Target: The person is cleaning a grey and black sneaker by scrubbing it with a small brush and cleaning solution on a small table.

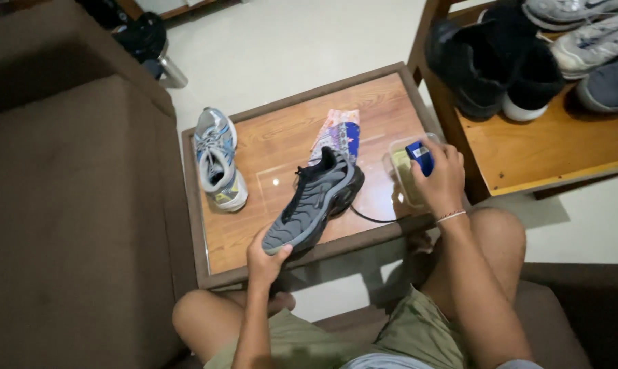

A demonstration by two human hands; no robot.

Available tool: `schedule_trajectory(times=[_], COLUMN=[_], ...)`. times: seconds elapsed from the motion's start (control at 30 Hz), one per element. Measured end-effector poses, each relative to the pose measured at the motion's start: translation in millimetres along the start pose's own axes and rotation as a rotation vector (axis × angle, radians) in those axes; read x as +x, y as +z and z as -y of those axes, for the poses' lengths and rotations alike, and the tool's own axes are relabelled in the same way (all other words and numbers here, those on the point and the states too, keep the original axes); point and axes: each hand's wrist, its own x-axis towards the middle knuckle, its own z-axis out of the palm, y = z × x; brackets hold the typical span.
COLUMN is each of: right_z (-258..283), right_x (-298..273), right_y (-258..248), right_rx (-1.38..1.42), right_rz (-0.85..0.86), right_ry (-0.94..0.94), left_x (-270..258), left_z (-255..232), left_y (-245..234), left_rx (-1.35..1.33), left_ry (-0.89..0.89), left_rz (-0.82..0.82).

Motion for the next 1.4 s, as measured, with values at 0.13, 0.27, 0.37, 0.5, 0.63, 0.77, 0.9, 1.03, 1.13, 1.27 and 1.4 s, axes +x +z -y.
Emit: schedule_trajectory(times=[0.13,0.27,0.37,0.5,0.63,0.77,0.9,1.03,1.13,1.27,1.4], right_z=[-1.4,23.3,56.8,119.7,137.8,123.5,105.2,130.2,126.4,117.0,155.0], right_x=[-2.3,-6.0,-13.3,-39.9,-50.5,-27.2,-29.9,-44.0,-47.1,-33.0,-49.6], right_y=[2.6,3.9,12.8,11.4,21.1,25.0,48.6,19.1,25.3,32.3,17.7], right_rx=[-0.017,0.094,0.355,0.527,0.334,0.217,0.333,0.411,0.320,0.276,0.426], right_rz=[-0.105,-0.044,-0.011,0.174,0.229,0.064,0.041,0.175,0.216,-0.017,0.080], right_ry=[-0.010,0.009,-0.066,-0.316,-0.505,-0.233,-0.019,-0.196,-0.312,-0.166,-0.252], left_x=[0.3,0.0,6.0,3.0,4.9,-1.9,2.8,2.1,0.3,-2.4,-0.1], left_z=[-7.3,9.3,18.3,21.7,19.6,18.2,24.6,15.8,24.3,32.6,41.3], left_y=[-2.6,-6.9,-6.3,-7.3,-2.6,-3.6,-0.5,1.1,1.0,1.0,4.9], left_rx=[-0.034,-0.063,-0.078,-0.096,-0.091,-0.078,-0.060,-0.060,-0.066,-0.043,-0.047], left_ry=[-0.107,-0.115,-0.102,-0.102,-0.099,-0.101,-0.086,-0.082,-0.052,-0.016,-0.005], left_rz=[0.019,0.040,0.051,0.017,-0.002,-0.026,-0.034,-0.047,-0.057,-0.084,-0.095])
